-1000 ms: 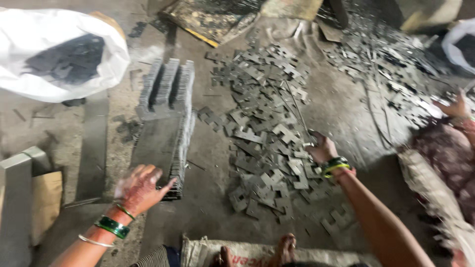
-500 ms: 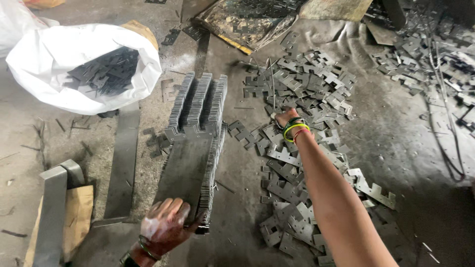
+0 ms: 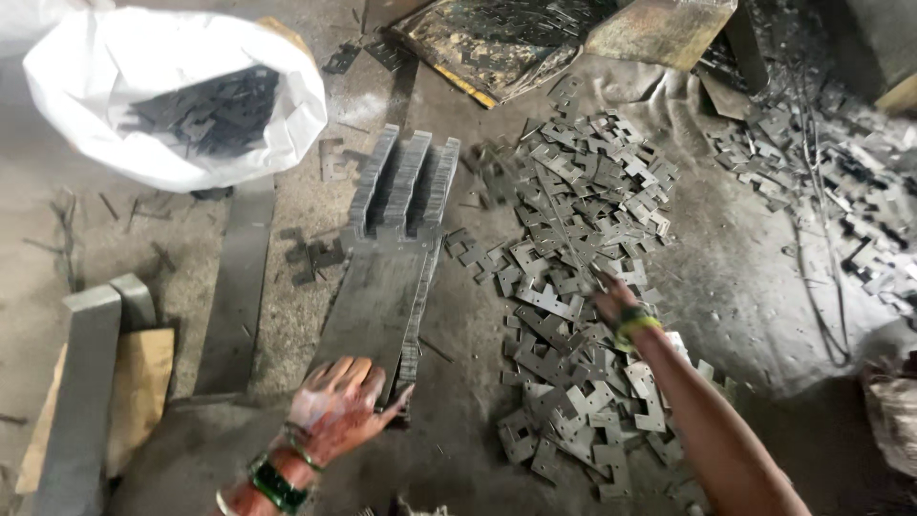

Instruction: The person sits on the floor and repeatedly picks up small metal brackets from a large pile, aligns them, and stacks them into neat columns. The person occasionally uses a thin metal rod to move brackets around. The task continues with the same repetitive stacking motion throughout the clip.

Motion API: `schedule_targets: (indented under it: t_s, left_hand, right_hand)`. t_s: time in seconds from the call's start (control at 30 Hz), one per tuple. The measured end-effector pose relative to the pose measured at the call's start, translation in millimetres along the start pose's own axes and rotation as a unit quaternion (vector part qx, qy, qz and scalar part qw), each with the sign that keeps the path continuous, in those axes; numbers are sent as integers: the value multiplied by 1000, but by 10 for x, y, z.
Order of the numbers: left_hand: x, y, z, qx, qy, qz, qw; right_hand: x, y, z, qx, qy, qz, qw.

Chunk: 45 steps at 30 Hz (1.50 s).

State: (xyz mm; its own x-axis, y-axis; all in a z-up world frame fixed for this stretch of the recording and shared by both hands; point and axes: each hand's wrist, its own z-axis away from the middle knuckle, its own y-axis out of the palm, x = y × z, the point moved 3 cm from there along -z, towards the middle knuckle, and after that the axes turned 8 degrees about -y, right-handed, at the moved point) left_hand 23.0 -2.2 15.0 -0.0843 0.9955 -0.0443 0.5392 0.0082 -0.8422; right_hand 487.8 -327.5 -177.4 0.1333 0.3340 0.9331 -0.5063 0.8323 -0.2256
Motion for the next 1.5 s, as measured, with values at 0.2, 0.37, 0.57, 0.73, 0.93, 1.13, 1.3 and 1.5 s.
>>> schedule_targets:
  t_s: [0.2, 0.37, 0.57, 0.73, 0.93, 1.13, 1.3, 1.5]
  left_hand:
    - [-31, -29, 13, 24, -24, -4, 999]
    - [-46, -70, 13, 15, -19, -4, 1000]
    - [-64, -129, -22, 122, -40, 12, 992]
    - [-93, -198, -10, 128, -63, 27, 989]
    - [-123, -198, -38, 112, -49, -1, 993]
    - [-109, -212, -28, 159, -65, 18, 985]
    - [-94, -158, 19, 104, -42, 22, 993]
    - [-77, -217, -97, 211, -42, 3, 977]
  right_hand:
    - [-568, -1065, 2197, 51, 38, 250, 966]
    - [-463, -1593, 3148, 27, 97, 389, 916]
    - [-380, -986, 3020, -39, -2, 313, 949]
    - [-94, -427, 2896, -105, -50, 387, 915]
    - [62, 126, 2500, -75, -18, 298, 951]
    - [-42, 176, 2370, 1, 24, 325, 945]
    - [1, -908, 3134, 18, -321, 394, 861]
    - [-260, -1383, 3184, -87, -37, 488, 868]
